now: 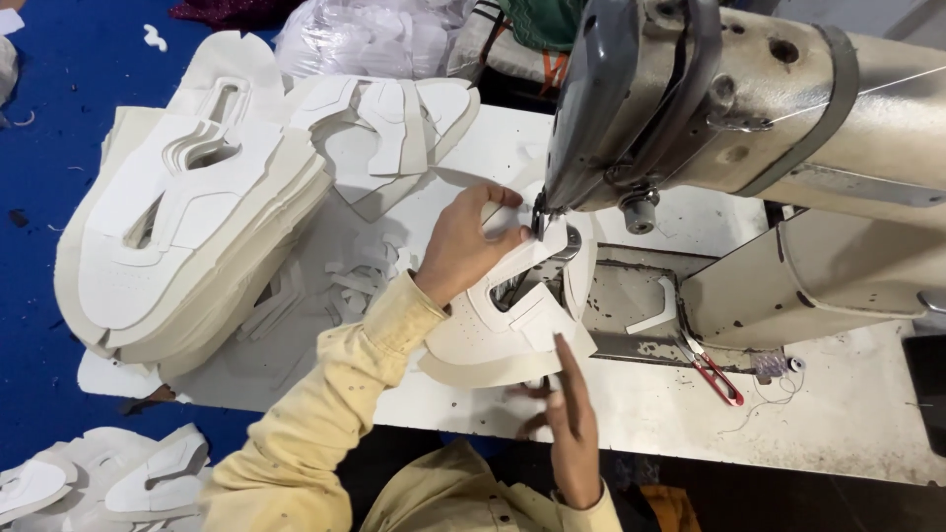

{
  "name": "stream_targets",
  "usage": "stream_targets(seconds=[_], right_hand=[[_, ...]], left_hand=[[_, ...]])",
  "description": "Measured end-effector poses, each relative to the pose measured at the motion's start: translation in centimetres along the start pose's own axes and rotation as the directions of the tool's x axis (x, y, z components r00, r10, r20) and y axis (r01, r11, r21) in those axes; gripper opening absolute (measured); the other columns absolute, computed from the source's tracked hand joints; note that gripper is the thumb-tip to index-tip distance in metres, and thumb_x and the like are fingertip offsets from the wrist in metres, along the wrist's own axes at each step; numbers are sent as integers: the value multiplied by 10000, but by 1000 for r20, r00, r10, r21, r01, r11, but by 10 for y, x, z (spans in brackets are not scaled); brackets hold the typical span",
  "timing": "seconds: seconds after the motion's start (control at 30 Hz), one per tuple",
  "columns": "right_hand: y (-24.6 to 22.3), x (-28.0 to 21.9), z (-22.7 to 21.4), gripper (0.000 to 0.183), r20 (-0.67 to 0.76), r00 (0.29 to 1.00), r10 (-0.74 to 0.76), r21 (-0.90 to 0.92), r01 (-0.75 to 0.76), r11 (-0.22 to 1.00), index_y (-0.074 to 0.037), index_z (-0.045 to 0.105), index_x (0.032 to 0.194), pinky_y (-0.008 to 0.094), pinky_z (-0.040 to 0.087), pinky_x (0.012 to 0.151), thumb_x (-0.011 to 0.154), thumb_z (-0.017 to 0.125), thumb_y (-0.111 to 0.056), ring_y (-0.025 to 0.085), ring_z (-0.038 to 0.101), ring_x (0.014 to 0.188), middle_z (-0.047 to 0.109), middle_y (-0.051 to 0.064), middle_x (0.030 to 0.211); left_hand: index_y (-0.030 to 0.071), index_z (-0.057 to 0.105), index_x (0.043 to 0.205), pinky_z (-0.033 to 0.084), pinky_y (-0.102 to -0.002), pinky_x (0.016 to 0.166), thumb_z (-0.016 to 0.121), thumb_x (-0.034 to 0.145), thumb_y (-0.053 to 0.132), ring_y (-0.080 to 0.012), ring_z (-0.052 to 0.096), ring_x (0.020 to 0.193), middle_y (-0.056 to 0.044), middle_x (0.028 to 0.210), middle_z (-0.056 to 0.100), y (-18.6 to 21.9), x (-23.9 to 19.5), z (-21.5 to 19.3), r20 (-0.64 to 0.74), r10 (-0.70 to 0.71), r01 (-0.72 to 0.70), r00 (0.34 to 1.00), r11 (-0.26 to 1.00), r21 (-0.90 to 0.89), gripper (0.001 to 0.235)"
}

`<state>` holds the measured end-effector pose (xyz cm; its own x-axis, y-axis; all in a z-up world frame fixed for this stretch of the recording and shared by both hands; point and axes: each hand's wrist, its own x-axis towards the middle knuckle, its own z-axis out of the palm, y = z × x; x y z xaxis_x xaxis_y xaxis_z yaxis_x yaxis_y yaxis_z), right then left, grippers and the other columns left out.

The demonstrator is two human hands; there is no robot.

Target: The person aligns white shoe parts under a sewing machine needle and sews them together. They repeatedly pick up new parts from a stack, position them, and operate the machine to stitch the pieces.

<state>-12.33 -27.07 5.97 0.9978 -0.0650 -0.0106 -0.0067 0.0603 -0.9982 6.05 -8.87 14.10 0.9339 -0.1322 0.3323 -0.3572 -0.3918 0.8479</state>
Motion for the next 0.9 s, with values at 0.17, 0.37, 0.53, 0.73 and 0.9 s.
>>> stream_targets(seconds=[0.17, 0.37, 0.53, 0.73, 0.9], right_hand=[[4, -4, -10, 599, -45, 959, -281, -146, 272, 951, 5, 389, 1543, 304, 641, 684, 1048, 474, -321, 226, 695, 959, 461, 226, 1549], [18, 6, -27, 595, -221, 915, -338, -249, 282, 927, 33, 456, 1539, 352, 536, 741, 1030, 507, -271, 229, 651, 854, 600, 253, 1467], [-26, 33, -31, 648, -252, 884, -394, -150, 367, 918, 52, 405, 1558, 382, 442, 999, 1026, 528, -296, 321, 463, 1447, 481, 240, 1586], [24, 51, -31, 685, -410, 906, -107, 304, 246, 920, -22, 265, 1604, 393, 464, 1122, 1018, 517, -273, 278, 512, 1381, 424, 161, 1587], [115, 21, -40, 364, -205, 956, -209, -385, 118, 915, 54, 638, 1256, 410, 550, 921, 895, 624, 6, 334, 699, 1093, 728, 218, 1184]], left_hand=[[22, 687, 1118, 523, -354, 924, 805, 808, 198, -272, 710, 1025, -123, 1093, 733, 6, -7, 3, -70, -4, 4, 998, 1000, 6, 376], [14, 683, 1106, 517, -365, 927, 819, 818, 146, -295, 678, 1040, -140, 1094, 702, 15, -34, 23, -245, 39, -36, 969, 999, 15, 345], [-11, 629, 1160, 494, -365, 961, 804, 840, 81, -291, 638, 1097, -137, 1168, 666, 22, -45, 38, -404, -39, -15, 914, 992, -129, 376], [-13, 576, 1216, 498, -331, 937, 741, 907, 36, -247, 593, 1045, -134, 1168, 570, 31, -64, 64, -461, -104, -43, 881, 954, -296, 354], [-11, 578, 1228, 490, -324, 935, 752, 905, 36, -220, 600, 1069, -130, 1201, 599, 24, -62, 56, -440, -79, -53, 895, 959, -280, 370]])
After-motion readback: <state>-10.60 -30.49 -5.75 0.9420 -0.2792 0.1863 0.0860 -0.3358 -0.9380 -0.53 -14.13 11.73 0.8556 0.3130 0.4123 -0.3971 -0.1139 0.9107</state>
